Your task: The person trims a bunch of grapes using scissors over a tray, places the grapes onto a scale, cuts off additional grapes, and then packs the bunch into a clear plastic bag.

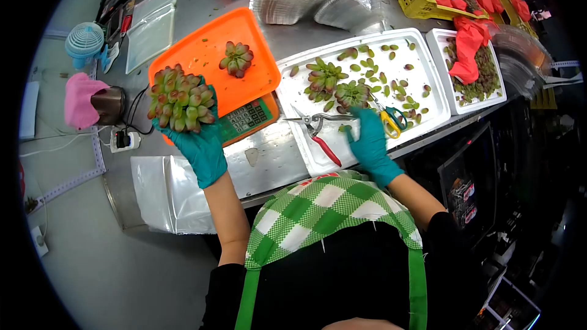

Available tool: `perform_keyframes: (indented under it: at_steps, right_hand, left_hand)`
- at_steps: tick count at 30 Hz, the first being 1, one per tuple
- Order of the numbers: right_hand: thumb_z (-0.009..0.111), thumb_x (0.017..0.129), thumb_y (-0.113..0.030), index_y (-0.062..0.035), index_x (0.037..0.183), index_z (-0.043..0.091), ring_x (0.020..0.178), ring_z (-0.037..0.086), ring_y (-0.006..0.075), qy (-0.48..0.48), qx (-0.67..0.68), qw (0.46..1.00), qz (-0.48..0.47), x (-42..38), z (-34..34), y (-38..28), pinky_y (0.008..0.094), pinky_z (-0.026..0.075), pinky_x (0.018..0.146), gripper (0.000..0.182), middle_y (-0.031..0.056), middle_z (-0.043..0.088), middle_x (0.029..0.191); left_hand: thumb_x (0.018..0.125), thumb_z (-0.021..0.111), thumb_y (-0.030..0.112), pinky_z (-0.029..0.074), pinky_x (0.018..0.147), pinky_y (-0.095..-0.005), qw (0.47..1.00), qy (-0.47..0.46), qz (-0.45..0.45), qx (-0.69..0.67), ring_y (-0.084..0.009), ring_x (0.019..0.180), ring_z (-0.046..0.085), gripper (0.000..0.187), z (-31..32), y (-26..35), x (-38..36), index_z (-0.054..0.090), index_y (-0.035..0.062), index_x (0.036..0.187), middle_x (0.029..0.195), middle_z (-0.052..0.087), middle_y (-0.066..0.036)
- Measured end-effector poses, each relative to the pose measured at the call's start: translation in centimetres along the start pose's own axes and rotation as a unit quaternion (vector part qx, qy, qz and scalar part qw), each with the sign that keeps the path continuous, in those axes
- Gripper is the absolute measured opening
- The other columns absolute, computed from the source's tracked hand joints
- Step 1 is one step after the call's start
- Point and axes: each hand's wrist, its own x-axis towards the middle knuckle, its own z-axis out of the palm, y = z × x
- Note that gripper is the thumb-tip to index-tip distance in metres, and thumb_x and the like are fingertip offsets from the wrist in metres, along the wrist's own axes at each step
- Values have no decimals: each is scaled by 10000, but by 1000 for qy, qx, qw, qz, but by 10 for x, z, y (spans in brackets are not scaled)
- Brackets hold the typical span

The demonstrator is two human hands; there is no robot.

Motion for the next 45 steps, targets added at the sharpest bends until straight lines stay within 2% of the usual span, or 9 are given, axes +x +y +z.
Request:
perform_keyframes:
  at_steps: [4, 6, 9, 13, 17, 20, 25, 32, 45]
  right_hand:
    - [605, 683, -55, -14, 1101, 487, 815, 527, 313, 33, -49, 995, 80, -7, -19, 97, 385, 421, 705, 436, 148, 550, 900]
    - [647, 663, -134, -66, 1166, 463, 876, 516, 310, -115, -223, 966, 63, -10, -31, 114, 400, 427, 715, 541, 160, 523, 978]
    - [681, 652, -220, -126, 1183, 463, 792, 548, 293, -132, -291, 943, 88, -3, -34, 116, 395, 441, 637, 581, 120, 534, 918]
    - [659, 690, -287, -145, 1123, 508, 696, 596, 282, -161, -226, 953, 119, 0, -37, 129, 376, 462, 600, 480, 100, 615, 790]
    - [586, 756, -38, -56, 1142, 469, 867, 606, 166, -111, 141, 959, 221, 19, -55, 107, 283, 473, 735, 403, 102, 615, 959]
    - [577, 741, 17, -78, 1222, 425, 913, 537, 117, -81, 248, 965, 42, 57, -82, 19, 257, 445, 782, 513, 64, 534, 1064]
    - [677, 654, -70, -146, 1190, 458, 721, 570, 183, -128, 55, 956, -256, 113, -129, -105, 274, 466, 584, 584, 50, 553, 808]
    - [664, 691, -223, -175, 1186, 469, 691, 545, 216, -191, -174, 902, -346, 135, -128, -157, 337, 427, 553, 534, 42, 507, 767]
    - [506, 760, -92, 47, 1080, 468, 597, 501, 202, 16, -290, 816, -500, 126, -106, -170, 310, 408, 469, 351, 71, 459, 645]
  left_hand:
    - [808, 479, 479, 416, 863, -391, 988, 115, 71, 81, -245, 988, 489, 591, 16, -12, -5, 381, 77, 1230, 1152, 473, -108]
    - [806, 482, 477, 417, 861, -386, 975, 176, 92, 96, -239, 998, 481, 581, 28, -21, -2, 392, 87, 1228, 1157, 475, -96]
    - [782, 509, 445, 383, 910, -440, 994, 91, 41, -37, -268, 1044, 469, 600, 15, -19, 1, 374, 94, 1249, 1225, 440, -111]
    - [790, 492, 475, 418, 861, -425, 979, 170, 100, 46, -267, 1047, 477, 611, 36, -29, 3, 353, 112, 1262, 1222, 442, -107]
    - [841, 411, 523, 400, 927, -426, 972, 171, 113, 119, -202, 1093, 462, 538, 24, -25, -3, 379, 142, 1219, 1181, 454, -47]
    - [828, 411, 548, 425, 904, -399, 967, 169, 124, 143, -193, 1074, 477, 567, 32, -30, -4, 370, 140, 1220, 1153, 467, -43]
    - [799, 419, 590, 501, 768, -363, 977, 144, 64, 145, -191, 1031, 501, 625, 52, -41, -10, 357, 138, 1226, 1108, 485, -41]
    - [822, 494, 479, 524, 628, -327, 957, 193, 70, 204, -144, 728, 526, 609, 72, -51, -16, 338, 61, 1237, 1022, 515, -65]
    - [807, 547, 442, 503, 593, -239, 955, 175, 78, 227, -85, 629, 469, 511, 56, -59, -20, 422, 76, 1141, 940, 515, -36]
